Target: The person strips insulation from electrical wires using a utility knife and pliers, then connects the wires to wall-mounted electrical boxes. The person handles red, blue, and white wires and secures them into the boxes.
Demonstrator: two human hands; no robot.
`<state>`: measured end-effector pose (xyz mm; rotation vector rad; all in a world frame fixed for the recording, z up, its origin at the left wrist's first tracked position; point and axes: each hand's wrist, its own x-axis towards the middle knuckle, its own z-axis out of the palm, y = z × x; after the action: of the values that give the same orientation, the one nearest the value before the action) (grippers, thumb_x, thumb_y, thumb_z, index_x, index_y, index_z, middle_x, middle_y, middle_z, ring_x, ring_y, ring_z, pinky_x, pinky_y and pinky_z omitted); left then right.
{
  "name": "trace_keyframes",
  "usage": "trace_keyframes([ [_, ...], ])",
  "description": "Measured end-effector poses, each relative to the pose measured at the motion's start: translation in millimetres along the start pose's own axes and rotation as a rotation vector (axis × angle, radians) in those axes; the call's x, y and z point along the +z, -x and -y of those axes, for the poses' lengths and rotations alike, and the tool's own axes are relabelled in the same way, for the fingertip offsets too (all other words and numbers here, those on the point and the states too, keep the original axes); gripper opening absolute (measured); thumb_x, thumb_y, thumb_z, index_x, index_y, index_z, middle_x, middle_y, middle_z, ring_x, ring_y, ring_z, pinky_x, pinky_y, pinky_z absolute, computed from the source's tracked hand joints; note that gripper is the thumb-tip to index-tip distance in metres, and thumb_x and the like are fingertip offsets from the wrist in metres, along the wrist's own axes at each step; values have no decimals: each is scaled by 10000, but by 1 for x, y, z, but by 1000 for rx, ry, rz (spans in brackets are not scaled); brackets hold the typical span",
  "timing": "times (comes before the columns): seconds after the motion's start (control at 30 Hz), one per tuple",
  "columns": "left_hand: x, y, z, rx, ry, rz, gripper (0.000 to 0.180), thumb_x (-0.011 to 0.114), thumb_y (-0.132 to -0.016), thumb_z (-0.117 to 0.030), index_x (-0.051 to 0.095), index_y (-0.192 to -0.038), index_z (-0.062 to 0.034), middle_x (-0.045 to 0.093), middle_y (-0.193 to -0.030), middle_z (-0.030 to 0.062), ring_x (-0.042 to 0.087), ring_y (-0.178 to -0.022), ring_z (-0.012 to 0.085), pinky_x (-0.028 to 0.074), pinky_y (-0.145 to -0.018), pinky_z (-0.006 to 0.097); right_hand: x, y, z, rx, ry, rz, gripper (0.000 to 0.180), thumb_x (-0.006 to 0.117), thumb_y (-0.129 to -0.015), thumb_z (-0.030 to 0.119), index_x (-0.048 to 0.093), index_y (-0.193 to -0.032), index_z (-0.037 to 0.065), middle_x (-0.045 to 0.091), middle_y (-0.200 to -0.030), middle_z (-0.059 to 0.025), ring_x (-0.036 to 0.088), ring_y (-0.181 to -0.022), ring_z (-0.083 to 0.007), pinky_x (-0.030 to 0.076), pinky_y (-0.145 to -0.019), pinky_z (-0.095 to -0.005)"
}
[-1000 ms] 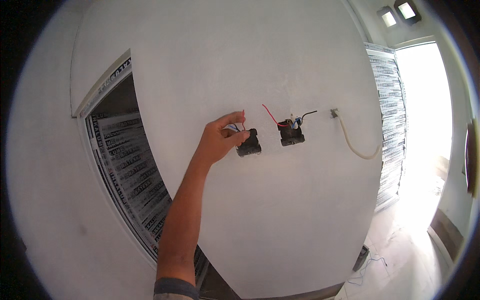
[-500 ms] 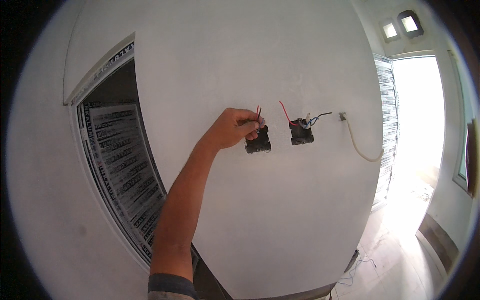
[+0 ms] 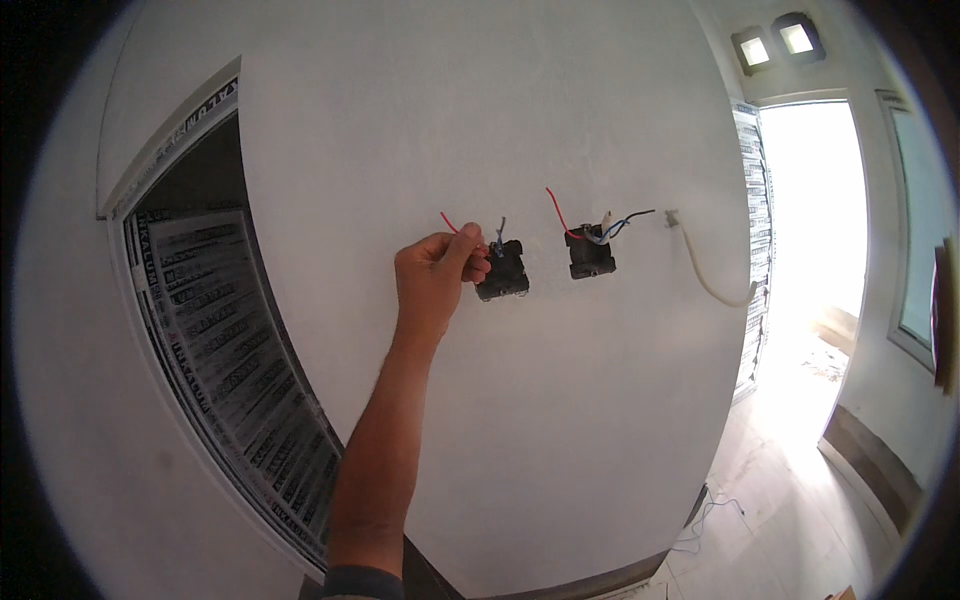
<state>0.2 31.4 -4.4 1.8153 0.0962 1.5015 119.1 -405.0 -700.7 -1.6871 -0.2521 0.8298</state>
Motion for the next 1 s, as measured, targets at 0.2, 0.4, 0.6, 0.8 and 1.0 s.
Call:
trace_keyframes([
  [0.2, 4, 2, 20, 297, -118, 47, 142, 737, -927, -98, 709, -1015, 10, 735, -902, 91, 702, -750, 154, 583, -675, 290, -5, -15, -41, -32, 101, 11, 160, 588, -937, 38, 677, -816, 93, 579, -647, 44, 493, -520, -82, 410, -441, -281],
  [0.4, -3, 0, 30, 727, -563, -36, 171, 776, -865, -37, 688, -1011, -25, 730, -950, 97, 724, -834, 186, 592, -755, 331, -2, -3, -33, -46, 133, -74, 122, 638, -919, 83, 673, -803, 94, 554, -630, 51, 487, -514, -68, 395, -432, -285],
  [0.6, 21, 10, 34, 709, -508, -202, 132, 785, -851, -44, 684, -936, -44, 697, -829, 72, 681, -685, 186, 557, -628, 310, 4, 38, 27, -10, -6, -56, 135, 694, -872, 114, 648, -746, 108, 561, -623, 38, 521, -525, -87, 410, -442, -291],
  [0.8, 43, 62, 22, 688, -514, -74, 114, 788, -884, -110, 730, -935, -27, 720, -827, 72, 685, -687, 129, 547, -594, 268, -6, -39, -56, -571, 604, -26, 150, 757, -706, 149, 609, -682, 150, 596, -628, 10, 580, -559, -135, 472, -490, -313],
  [1.0, 114, 20, 24, 613, -489, -19, 160, 781, -893, -125, 724, -988, -9, 738, -851, 93, 698, -705, 134, 554, -600, 268, -28, -67, -71, -662, 641, -32, 114, 750, -728, 151, 641, -695, 154, 596, -622, 19, 576, -551, -146, 480, -491, -319],
])
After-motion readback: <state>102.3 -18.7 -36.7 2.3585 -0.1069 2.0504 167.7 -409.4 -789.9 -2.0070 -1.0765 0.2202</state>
